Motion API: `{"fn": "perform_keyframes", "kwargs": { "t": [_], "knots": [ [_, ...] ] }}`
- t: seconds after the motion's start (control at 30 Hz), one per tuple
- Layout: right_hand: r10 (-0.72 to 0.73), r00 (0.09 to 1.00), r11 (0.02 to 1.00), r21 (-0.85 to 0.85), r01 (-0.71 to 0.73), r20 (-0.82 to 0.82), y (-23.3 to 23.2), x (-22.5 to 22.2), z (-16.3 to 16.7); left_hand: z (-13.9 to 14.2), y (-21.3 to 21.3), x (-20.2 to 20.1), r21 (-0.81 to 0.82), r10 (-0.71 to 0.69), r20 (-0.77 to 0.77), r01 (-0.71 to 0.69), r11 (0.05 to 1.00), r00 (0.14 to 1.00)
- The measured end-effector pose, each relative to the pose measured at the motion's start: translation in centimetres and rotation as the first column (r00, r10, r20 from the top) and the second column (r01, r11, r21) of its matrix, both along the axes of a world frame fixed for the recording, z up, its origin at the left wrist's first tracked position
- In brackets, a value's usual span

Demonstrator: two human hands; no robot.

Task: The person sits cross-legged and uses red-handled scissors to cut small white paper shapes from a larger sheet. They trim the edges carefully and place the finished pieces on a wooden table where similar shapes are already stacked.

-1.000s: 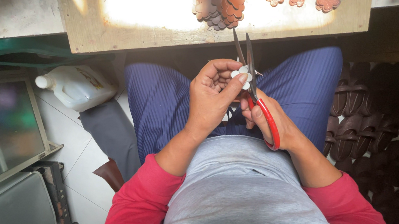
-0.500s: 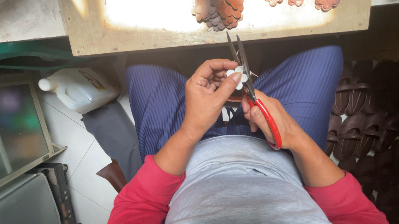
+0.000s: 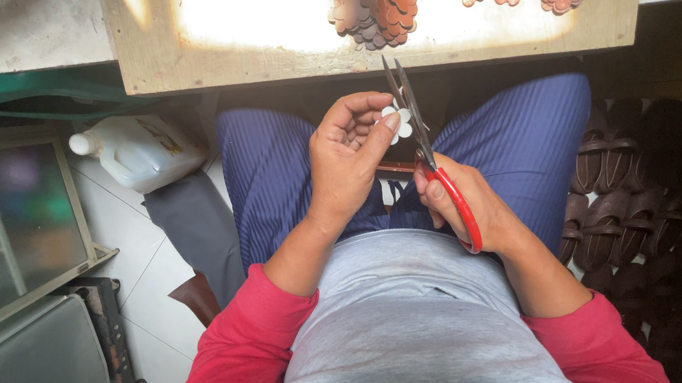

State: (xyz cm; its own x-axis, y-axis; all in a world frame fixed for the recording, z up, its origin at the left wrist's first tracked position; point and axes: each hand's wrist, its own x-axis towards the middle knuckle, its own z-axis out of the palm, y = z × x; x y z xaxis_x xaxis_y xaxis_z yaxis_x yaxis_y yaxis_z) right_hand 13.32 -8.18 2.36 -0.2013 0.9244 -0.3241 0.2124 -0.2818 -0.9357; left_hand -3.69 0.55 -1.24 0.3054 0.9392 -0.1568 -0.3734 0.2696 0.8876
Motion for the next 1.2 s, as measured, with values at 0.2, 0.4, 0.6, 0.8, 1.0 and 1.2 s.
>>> {"fn": "perform_keyframes", "kwargs": {
  "t": [0.2,0.4,0.6,0.8,1.0,1.2],
  "knots": [
    [-0.039,0.999,0.999,0.000,0.039,-0.031,-0.01,-0.25,0.06,0.37,-0.25,0.23,-0.053,-0.018,0.066,0.021,0.998,0.998],
    [-0.012,1.000,1.000,0.017,0.012,0.016,0.26,-0.09,0.02,0.49,-0.21,0.18,-0.056,-0.052,0.056,0.055,0.997,0.997],
    [0.005,1.000,0.999,0.038,-0.004,-0.010,0.18,0.01,0.01,0.32,-0.27,0.04,-0.067,-0.079,0.102,0.086,0.994,0.992],
    [0.016,1.000,0.999,0.034,-0.016,-0.019,0.14,0.20,0.07,-0.06,-0.24,-0.03,-0.053,-0.087,0.100,0.092,0.994,0.991],
    [0.019,1.000,0.999,0.026,-0.019,-0.013,0.09,0.18,-0.01,-0.23,-0.05,-0.49,-0.047,-0.086,0.063,0.089,0.995,0.994],
    [0.018,1.000,1.000,-0.001,-0.018,0.009,0.09,0.30,-0.21,-0.31,0.08,-0.57,-0.042,-0.078,0.056,0.080,0.996,0.995]
  ]
}}
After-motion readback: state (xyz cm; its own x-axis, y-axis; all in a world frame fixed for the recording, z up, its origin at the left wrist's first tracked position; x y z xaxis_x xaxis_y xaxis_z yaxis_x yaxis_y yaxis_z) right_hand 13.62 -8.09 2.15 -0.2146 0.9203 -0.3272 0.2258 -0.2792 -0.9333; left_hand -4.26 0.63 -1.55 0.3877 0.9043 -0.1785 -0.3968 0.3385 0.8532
